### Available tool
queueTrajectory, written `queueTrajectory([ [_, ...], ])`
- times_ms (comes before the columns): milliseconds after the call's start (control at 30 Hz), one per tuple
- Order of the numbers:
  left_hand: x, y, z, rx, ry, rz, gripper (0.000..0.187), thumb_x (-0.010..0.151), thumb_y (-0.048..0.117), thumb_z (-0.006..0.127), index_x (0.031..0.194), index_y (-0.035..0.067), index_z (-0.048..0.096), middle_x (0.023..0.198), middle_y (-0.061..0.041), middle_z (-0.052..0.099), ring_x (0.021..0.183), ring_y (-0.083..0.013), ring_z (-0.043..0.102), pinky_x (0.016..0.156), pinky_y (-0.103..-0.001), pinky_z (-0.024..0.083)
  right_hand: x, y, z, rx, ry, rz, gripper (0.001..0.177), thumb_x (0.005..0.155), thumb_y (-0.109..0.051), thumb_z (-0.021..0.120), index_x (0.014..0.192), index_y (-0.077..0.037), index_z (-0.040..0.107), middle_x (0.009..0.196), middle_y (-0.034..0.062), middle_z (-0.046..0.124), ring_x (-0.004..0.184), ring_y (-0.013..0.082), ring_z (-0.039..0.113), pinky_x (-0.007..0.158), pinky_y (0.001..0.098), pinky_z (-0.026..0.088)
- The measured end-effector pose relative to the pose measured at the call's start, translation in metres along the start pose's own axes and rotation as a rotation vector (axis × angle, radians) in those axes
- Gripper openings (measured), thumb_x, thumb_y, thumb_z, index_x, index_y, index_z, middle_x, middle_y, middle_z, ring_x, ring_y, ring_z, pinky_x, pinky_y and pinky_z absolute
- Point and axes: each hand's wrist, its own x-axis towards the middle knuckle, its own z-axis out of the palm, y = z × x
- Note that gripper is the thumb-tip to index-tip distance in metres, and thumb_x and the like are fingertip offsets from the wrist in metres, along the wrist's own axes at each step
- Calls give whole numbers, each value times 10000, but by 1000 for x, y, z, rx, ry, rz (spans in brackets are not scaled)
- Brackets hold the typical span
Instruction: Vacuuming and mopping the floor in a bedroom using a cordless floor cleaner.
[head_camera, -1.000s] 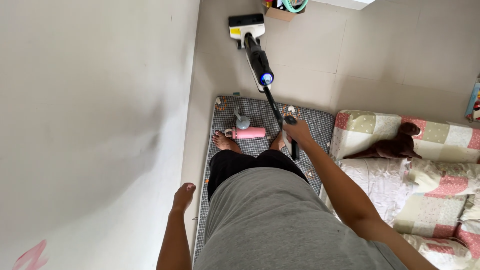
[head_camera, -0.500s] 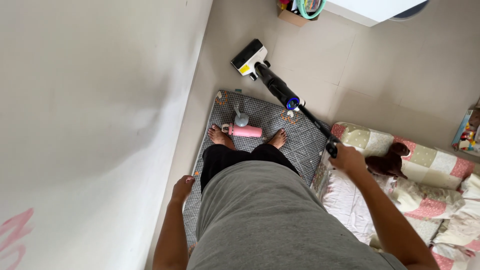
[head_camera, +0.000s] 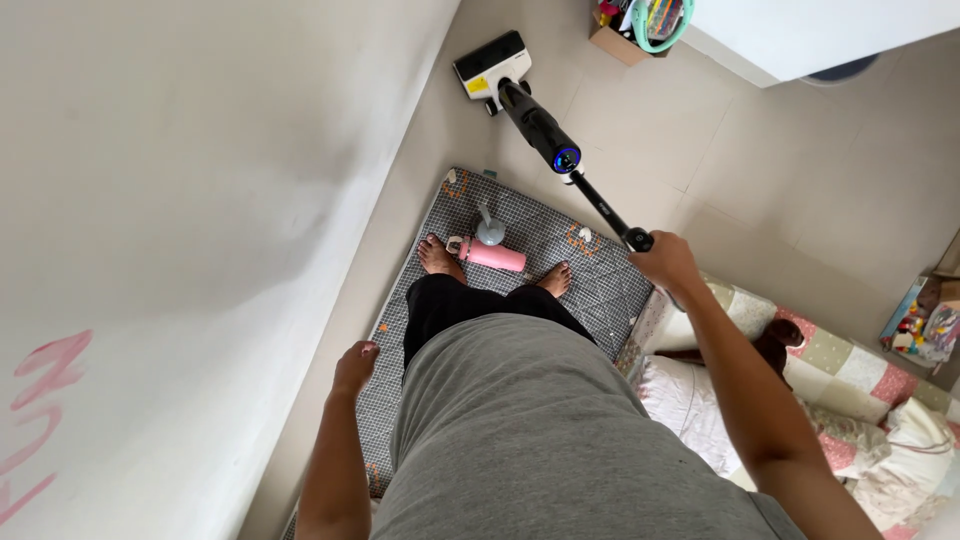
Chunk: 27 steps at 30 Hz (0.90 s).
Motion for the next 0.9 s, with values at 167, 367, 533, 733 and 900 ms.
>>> queueTrajectory([
  [167, 1, -18, 10, -45, -3, -3, 418, 999, 394, 580, 1310, 130, 670, 1333, -105, 693, 1249, -280, 645, 1049, -428, 509, 13, -42, 28, 640, -105, 143, 130, 819, -51, 701, 876, 20, 608, 636, 101, 603, 489, 172, 554, 444, 347, 443],
  [367, 6, -39, 18, -21, -11, 15, 439, 989, 429, 595, 1307, 139, 681, 1307, -115, 713, 1214, -295, 671, 1042, -434, 518, 21, -113, 38, 1099, -126, 200, 155, 836, -3, 664, 743, 3, 540, 590, 65, 519, 454, 166, 496, 421, 353, 422],
  [533, 9, -46, 14, -71, -3, 21, 446, 991, 432, 587, 1313, 137, 675, 1315, -122, 707, 1221, -301, 663, 1042, -441, 511, 49, -158, 35, 1284, -158, 212, 172, 843, 15, 644, 711, -6, 536, 583, 49, 497, 467, 157, 489, 438, 342, 415],
  [733, 12, -62, 17, -109, 2, 9, 454, 994, 438, 576, 1306, 125, 680, 1316, -128, 708, 1227, -301, 666, 1045, -438, 514, 88, -202, 24, 1308, -171, 169, 179, 838, 26, 648, 702, -17, 539, 610, 49, 494, 484, 156, 485, 461, 338, 420],
  [900, 14, -83, 23, -108, 6, 38, 455, 994, 442, 573, 1291, 114, 682, 1315, -132, 706, 1234, -301, 657, 1037, -437, 507, 105, -233, 16, 1347, -177, 169, 198, 832, 20, 635, 681, -19, 513, 614, 46, 472, 497, 152, 468, 468, 345, 411],
])
